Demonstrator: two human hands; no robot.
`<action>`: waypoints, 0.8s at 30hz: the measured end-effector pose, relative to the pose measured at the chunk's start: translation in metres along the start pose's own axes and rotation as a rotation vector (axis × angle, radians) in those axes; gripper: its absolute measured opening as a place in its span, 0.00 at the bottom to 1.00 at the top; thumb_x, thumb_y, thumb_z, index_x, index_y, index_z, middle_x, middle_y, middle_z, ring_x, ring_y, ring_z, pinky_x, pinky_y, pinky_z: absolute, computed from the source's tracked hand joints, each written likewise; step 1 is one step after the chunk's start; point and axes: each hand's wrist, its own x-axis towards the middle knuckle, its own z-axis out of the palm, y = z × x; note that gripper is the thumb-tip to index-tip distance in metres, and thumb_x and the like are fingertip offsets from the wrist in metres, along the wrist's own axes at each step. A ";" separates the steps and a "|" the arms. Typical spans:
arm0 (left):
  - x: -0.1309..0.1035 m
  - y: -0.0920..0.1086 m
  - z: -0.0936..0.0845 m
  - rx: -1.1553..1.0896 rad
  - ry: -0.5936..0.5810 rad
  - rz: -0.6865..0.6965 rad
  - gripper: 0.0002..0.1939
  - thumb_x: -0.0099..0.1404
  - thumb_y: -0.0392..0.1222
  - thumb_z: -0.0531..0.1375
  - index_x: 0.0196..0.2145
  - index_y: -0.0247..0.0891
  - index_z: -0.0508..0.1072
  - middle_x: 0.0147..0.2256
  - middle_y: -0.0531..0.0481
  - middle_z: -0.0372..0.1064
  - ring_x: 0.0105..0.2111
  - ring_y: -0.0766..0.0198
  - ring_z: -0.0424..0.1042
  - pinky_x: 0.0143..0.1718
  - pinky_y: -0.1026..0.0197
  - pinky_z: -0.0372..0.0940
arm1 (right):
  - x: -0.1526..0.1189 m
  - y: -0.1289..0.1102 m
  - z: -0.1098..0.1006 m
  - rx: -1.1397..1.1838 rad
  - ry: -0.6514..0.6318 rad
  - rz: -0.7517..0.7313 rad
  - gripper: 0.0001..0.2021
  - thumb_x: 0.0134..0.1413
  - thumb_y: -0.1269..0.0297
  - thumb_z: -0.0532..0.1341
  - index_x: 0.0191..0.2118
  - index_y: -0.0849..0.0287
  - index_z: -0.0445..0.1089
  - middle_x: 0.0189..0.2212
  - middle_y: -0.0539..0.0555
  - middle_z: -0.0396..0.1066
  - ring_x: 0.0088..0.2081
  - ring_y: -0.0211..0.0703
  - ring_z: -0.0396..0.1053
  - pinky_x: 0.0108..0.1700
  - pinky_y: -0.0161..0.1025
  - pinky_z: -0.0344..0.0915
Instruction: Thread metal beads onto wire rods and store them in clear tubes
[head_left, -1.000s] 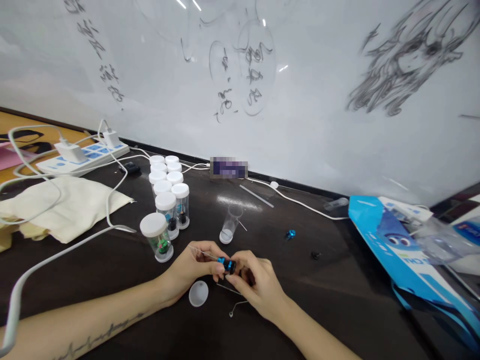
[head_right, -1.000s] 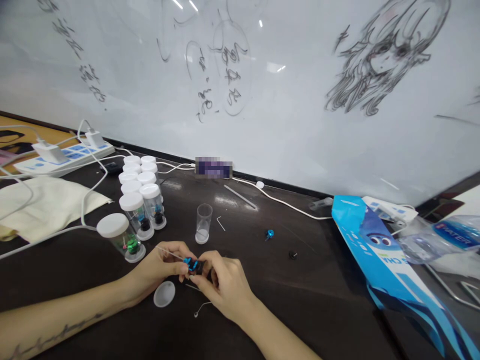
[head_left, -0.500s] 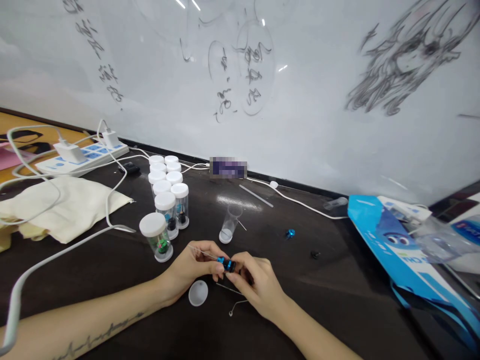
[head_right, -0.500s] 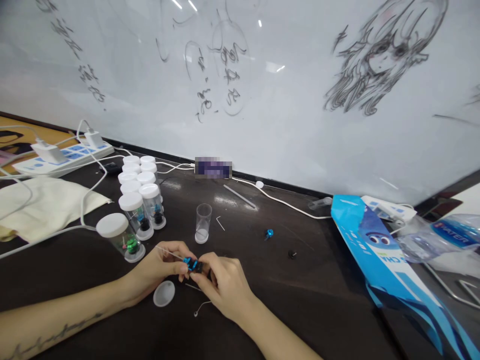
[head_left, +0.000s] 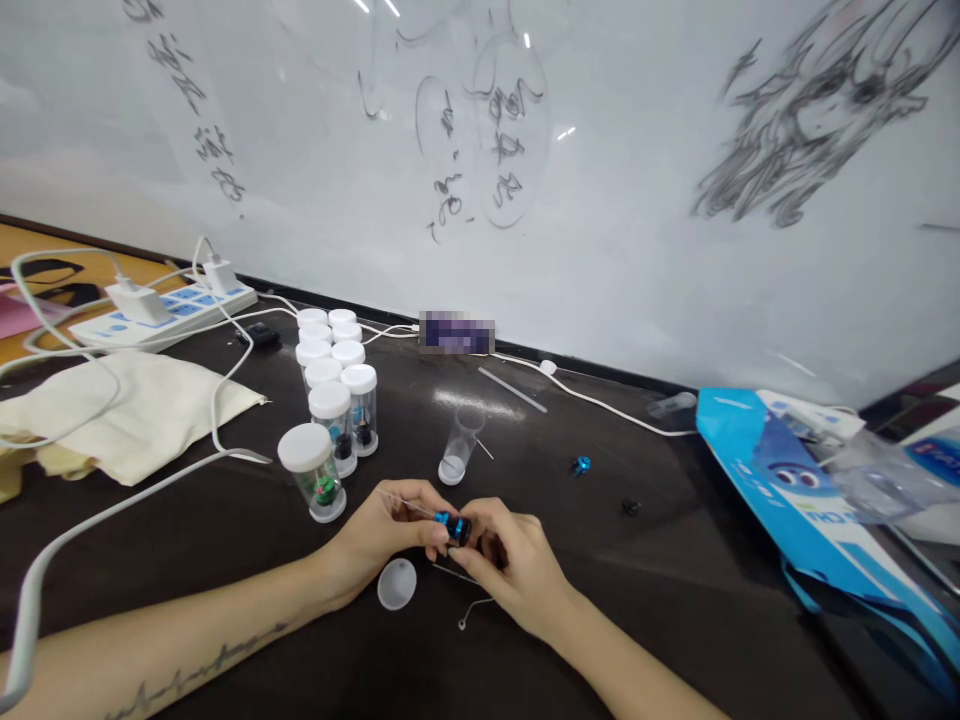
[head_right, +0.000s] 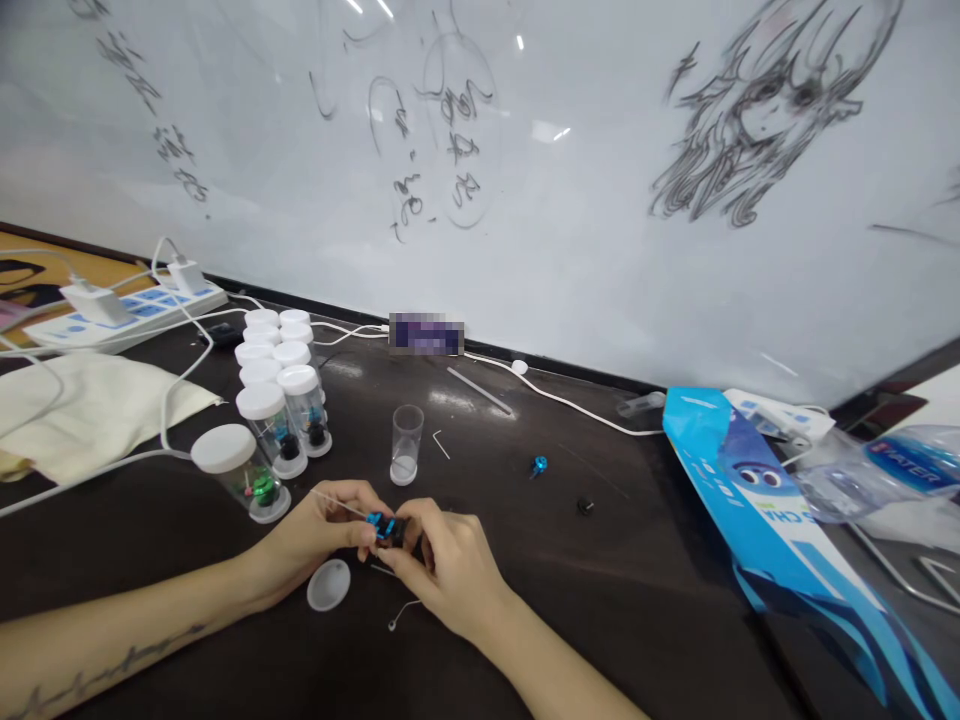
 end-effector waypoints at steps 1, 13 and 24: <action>0.000 0.000 0.000 0.001 0.002 -0.002 0.09 0.51 0.36 0.72 0.31 0.32 0.79 0.24 0.49 0.76 0.22 0.71 0.70 0.27 0.70 0.66 | 0.000 0.000 0.000 -0.002 0.002 -0.001 0.09 0.62 0.60 0.60 0.44 0.56 0.63 0.25 0.46 0.68 0.21 0.34 0.64 0.28 0.32 0.59; 0.000 -0.002 -0.001 0.007 0.002 -0.003 0.09 0.52 0.37 0.72 0.31 0.32 0.79 0.24 0.49 0.75 0.22 0.71 0.70 0.27 0.69 0.65 | 0.000 -0.001 0.000 -0.018 -0.002 0.001 0.09 0.63 0.59 0.59 0.44 0.56 0.64 0.25 0.46 0.69 0.21 0.35 0.64 0.28 0.33 0.59; -0.001 -0.002 -0.001 0.002 -0.006 -0.004 0.09 0.52 0.36 0.72 0.31 0.32 0.79 0.24 0.49 0.75 0.22 0.71 0.70 0.27 0.70 0.65 | -0.001 -0.002 0.000 -0.037 0.012 -0.013 0.08 0.63 0.59 0.59 0.42 0.56 0.64 0.24 0.46 0.68 0.21 0.35 0.65 0.27 0.33 0.59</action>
